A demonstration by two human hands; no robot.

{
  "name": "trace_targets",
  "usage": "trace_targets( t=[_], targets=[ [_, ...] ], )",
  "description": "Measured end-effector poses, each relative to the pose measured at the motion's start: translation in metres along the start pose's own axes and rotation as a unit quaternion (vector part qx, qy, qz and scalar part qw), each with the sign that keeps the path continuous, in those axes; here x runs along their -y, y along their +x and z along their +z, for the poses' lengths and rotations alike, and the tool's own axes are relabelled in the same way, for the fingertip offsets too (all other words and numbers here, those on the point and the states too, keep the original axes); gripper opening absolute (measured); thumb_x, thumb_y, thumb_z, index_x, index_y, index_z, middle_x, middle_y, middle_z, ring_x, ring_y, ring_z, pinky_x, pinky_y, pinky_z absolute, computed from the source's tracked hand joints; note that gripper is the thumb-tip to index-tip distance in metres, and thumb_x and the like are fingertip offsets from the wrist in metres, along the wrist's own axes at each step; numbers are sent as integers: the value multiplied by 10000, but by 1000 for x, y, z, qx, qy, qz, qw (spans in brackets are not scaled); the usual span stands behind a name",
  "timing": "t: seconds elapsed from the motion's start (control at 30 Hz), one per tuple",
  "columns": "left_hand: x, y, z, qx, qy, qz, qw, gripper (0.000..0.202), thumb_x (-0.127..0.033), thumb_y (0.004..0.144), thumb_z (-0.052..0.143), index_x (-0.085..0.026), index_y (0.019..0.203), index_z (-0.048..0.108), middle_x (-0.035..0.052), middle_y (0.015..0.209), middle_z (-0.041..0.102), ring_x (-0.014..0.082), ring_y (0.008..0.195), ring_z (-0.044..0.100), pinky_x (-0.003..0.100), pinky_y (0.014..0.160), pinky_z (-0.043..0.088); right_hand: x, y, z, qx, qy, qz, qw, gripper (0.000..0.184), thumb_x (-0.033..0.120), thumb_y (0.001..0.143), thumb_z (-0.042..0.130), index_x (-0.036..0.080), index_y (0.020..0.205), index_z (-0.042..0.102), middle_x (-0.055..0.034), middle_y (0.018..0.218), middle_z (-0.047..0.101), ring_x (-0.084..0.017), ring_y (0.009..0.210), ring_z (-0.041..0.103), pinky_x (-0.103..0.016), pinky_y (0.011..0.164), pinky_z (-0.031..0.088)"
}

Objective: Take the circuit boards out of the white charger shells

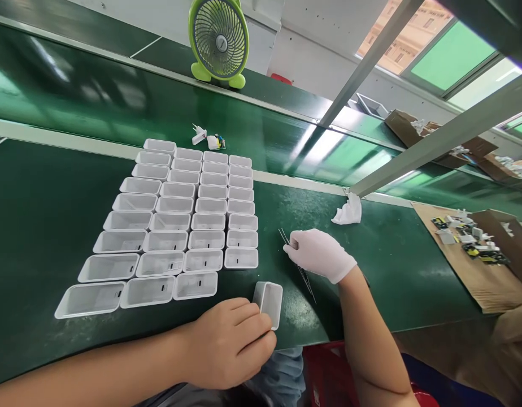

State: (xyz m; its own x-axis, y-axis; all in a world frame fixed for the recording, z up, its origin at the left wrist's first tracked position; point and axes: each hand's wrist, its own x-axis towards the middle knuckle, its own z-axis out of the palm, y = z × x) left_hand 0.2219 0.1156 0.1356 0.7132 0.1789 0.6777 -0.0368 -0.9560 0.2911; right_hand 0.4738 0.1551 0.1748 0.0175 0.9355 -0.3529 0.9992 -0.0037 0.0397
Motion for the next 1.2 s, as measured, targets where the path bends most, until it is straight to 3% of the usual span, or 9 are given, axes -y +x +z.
trace_targets(
  t=[0.1,0.2,0.43,0.7,0.77,0.87,0.97,1.1,1.2],
  targets=[
    [0,1,-1,-1,-1,-9,1000,215,-60,920,439,-99,991,639,95,868,686,164,669,543,309,575,442,1,-2,-2,0,6,5,1000,315,394,956,574,219,695,543,8,679,622,-180,611,551,-278,538,267],
    [0,1,-1,0,-16,-7,1000,203,-71,934,452,-97,955,652,77,793,667,162,628,517,311,549,416,4,-3,-5,15,27,3,1000,329,429,940,624,223,694,549,22,683,629,-169,612,537,-270,534,282],
    [-4,5,-1,-26,-71,81,994,143,-120,851,576,-119,799,709,43,697,598,132,522,416,314,417,315,9,-2,-5,18,3,-18,1000,305,343,907,630,220,655,508,27,595,556,-161,541,459,-272,519,251],
    [-3,4,1,-7,-54,90,994,77,-156,829,648,-134,798,714,35,688,582,125,508,422,304,399,314,-2,-7,-13,-85,83,18,993,347,281,936,589,218,641,417,42,569,495,-148,552,441,-278,560,298],
    [-3,4,1,-10,-64,93,994,83,-150,805,645,-117,792,720,39,682,583,126,501,424,310,397,299,-9,-10,-15,-61,131,-5,990,277,285,945,593,221,694,494,45,628,567,-145,576,493,-268,574,332],
    [-4,5,1,-7,-76,91,993,104,-134,791,629,-104,785,728,45,680,603,129,497,419,314,394,293,-17,-14,-18,33,162,-94,982,102,211,929,605,240,832,619,60,704,629,-138,648,568,-251,624,383],
    [-4,5,1,2,-80,91,993,125,-131,800,611,-103,785,732,43,666,605,131,492,403,316,392,294,-13,-15,-19,96,125,-145,977,138,126,896,617,256,920,657,79,669,597,-132,648,555,-251,640,382],
    [-5,5,2,0,-72,88,993,157,-137,823,586,-113,787,737,42,649,591,132,489,398,315,397,302,-3,-14,-17,89,78,-127,985,170,81,891,596,235,832,637,63,692,593,-131,645,524,-257,616,357],
    [-4,5,2,-1,-67,85,994,160,-136,825,582,-116,781,734,43,651,587,134,489,401,317,398,300,-4,-11,-13,37,63,-136,988,173,108,927,593,234,822,647,24,883,632,-147,734,555,-264,642,381]
  ],
)
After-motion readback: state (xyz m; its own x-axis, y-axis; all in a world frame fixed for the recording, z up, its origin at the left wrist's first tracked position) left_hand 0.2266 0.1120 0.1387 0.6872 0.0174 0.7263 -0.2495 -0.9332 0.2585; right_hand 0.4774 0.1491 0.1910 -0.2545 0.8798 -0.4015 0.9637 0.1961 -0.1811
